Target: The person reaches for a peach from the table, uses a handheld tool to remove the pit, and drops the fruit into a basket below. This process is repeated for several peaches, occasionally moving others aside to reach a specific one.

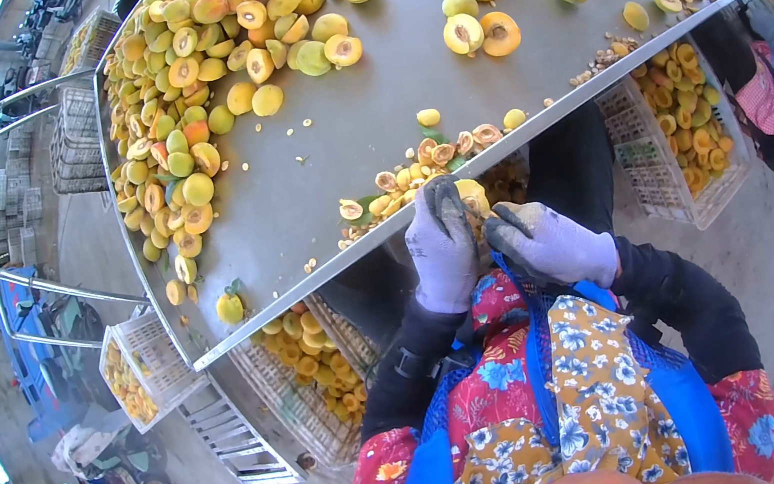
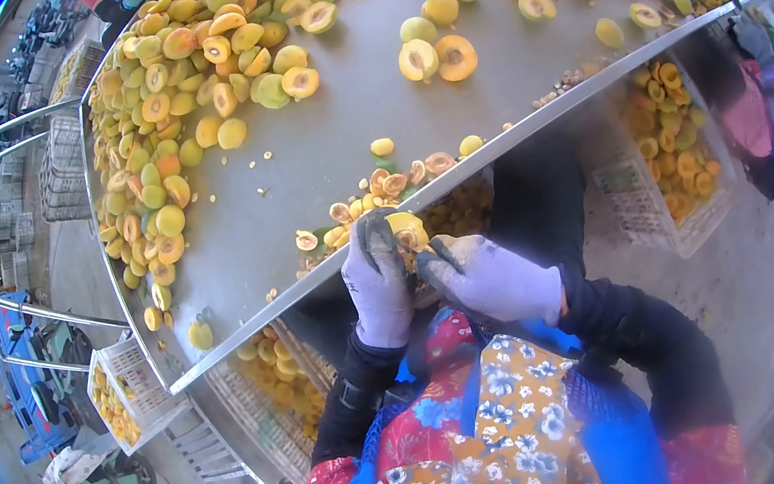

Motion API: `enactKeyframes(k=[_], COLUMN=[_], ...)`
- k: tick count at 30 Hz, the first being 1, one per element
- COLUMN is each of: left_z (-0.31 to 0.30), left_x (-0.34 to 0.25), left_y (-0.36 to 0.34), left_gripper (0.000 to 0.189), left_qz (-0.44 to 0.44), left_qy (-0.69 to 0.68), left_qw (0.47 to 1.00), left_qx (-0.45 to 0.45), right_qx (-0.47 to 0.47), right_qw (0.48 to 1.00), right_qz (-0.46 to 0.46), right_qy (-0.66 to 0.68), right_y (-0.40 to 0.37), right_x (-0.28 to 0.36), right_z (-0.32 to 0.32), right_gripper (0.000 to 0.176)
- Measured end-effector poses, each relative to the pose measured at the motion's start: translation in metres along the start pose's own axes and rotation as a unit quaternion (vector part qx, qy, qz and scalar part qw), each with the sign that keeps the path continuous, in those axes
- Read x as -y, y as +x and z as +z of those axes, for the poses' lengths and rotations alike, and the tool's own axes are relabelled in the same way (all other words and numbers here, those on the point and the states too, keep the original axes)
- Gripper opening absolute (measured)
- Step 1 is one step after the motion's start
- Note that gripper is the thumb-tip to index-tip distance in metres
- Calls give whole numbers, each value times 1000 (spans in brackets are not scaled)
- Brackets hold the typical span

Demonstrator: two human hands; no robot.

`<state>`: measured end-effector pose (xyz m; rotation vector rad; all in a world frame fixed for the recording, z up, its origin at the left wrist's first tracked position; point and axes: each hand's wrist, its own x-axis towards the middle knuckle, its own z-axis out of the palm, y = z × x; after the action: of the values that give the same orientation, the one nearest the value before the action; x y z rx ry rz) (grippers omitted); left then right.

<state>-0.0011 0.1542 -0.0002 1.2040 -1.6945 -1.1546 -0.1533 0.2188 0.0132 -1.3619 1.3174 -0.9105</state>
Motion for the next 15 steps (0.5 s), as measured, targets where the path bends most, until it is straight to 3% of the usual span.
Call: enactKeyframes(k=[1,2,4,6,7,9,10,12,13,15], left_z=[1,4,8,6,4,1,-2,-7,-10,-17], left_x=[0,2,8,8,8,16,20,28,33,48], left_y=[0,0,0,2,3,5,7,10,12,20], left_gripper=[22,22,21,23,24,30,33,37,39,38], left_qz=[20,64,150,159,163,63,15,22,25,194], left_qy=[9,30,70,82,88,60,46,36,30,123], left_qw=[1000,997,984,983,982,995,994,985,978,939], left_qx=[-13,-33,-72,-45,-30,56,99,169,204,256], right_qx=[39,77,113,129,131,136,134,126,140,167], right_qw=[977,907,836,748,749,749,790,861,860,858], right_qz=[146,285,308,333,334,337,315,268,273,285], right_qy=[153,299,440,560,557,554,509,413,406,392], right_y=[1,2,1,0,0,-1,0,-1,-2,-5], right_x=[19,29,23,15,12,9,10,14,13,8], right_z=[-8,-12,-16,-15,-16,-19,-19,-18,-19,-24], right_gripper=[33,36,38,42,42,43,42,42,41,40])
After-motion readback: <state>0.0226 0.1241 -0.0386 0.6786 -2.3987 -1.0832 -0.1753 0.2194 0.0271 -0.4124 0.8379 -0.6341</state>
